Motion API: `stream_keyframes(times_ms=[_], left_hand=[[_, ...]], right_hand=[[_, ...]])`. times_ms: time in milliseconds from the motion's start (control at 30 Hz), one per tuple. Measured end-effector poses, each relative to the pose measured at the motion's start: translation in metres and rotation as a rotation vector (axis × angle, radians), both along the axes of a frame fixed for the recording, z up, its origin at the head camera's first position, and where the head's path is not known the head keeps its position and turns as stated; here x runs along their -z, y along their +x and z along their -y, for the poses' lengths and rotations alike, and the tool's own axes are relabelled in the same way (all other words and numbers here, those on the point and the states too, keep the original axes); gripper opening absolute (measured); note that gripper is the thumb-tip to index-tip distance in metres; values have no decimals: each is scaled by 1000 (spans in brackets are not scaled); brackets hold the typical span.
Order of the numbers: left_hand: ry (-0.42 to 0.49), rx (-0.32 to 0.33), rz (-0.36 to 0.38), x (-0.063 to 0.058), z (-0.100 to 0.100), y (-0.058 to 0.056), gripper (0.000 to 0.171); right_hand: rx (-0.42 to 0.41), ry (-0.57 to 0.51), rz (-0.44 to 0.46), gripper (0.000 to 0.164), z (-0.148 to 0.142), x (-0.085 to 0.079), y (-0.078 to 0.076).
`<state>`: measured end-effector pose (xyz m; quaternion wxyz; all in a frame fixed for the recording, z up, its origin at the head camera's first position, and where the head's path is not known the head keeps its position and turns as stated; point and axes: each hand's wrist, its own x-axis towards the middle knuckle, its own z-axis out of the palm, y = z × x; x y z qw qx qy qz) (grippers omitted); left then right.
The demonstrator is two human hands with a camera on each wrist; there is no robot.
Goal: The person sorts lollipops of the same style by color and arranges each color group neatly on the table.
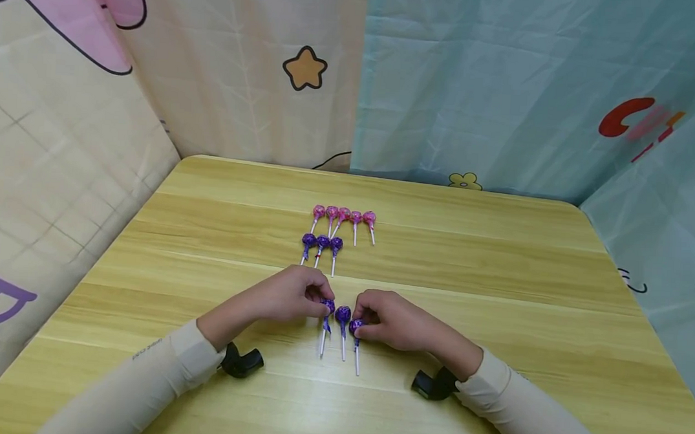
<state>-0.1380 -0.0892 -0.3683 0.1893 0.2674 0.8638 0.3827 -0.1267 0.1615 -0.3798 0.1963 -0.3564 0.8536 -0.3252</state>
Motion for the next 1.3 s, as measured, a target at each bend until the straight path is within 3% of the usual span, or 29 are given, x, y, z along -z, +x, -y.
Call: stream_keyframes(times_ms=[500,767,1033,1300], left_hand=[[17,15,-43,-6,4,-24,8],[31,10,-97,-5,2,-38,9],[51,56,-183,-2,-3,-51,8],[118,69,-221,-2,-8,-62,12]], right_hand=[[-9,-7,5,14,-1,1,0],[-3,-5,19,15,0,1,0],[-7,-20,13,16,-2,3,-1],[-2,-7,8,15,-2,2,-1]])
